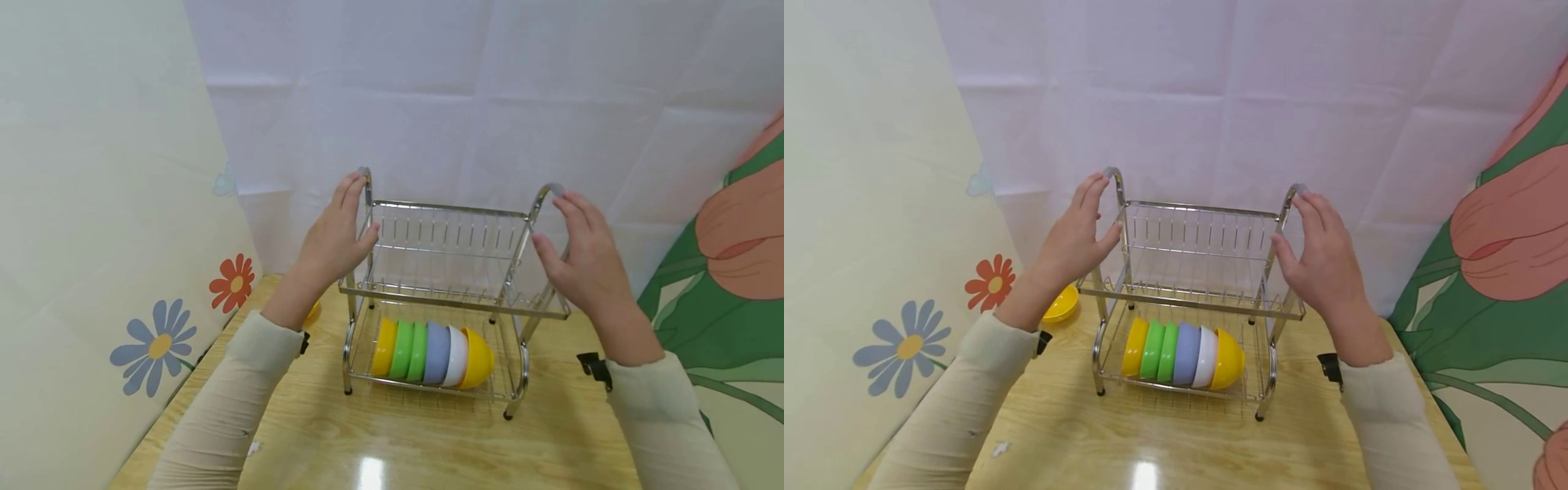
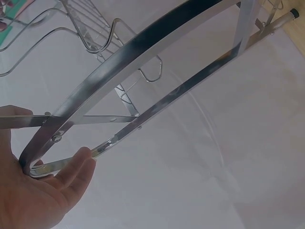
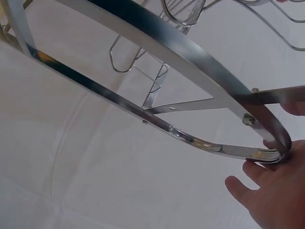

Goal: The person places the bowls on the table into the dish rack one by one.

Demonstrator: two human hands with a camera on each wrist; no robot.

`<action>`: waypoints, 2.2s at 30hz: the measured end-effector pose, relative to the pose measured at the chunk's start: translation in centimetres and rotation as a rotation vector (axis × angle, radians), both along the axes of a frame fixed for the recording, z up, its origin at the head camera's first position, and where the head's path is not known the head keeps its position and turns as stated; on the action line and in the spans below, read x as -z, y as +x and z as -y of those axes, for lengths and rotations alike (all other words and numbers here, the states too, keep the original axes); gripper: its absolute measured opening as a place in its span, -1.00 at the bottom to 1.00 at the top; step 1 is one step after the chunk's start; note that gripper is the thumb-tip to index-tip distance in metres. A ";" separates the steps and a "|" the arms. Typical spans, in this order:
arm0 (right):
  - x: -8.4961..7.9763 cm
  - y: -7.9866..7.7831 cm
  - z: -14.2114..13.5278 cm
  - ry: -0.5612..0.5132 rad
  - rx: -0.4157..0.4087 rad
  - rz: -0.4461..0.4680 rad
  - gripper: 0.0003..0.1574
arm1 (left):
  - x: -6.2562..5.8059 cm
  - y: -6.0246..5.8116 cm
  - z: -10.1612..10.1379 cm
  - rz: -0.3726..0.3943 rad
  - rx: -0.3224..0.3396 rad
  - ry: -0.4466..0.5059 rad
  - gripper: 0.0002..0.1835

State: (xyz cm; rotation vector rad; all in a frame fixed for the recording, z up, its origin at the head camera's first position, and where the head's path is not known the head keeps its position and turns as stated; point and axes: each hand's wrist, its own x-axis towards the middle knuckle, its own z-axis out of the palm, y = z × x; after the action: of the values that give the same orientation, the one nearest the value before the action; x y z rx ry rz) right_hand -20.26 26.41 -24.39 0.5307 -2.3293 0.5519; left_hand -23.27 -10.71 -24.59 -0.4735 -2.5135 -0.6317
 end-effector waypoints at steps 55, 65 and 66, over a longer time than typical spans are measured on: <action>2.0 -1.9 0.2 -0.130 0.032 -0.357 -0.45 | 4.0 1.0 6.1 0.135 0.112 0.172 -0.26; 2.2 -1.8 -0.1 -0.091 0.041 -0.336 -0.47 | 7.4 -0.3 8.1 0.217 0.047 0.146 -0.22; 2.2 -1.8 -0.1 -0.091 0.042 -0.332 -0.47 | 7.6 -0.4 8.2 0.222 0.042 0.145 -0.21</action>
State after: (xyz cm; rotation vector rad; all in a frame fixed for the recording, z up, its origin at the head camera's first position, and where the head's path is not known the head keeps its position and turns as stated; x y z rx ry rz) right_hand -22.10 26.49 -26.57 0.4887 -1.9865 0.5049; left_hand -23.63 -18.95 -32.23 -0.4246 -2.6440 -0.9211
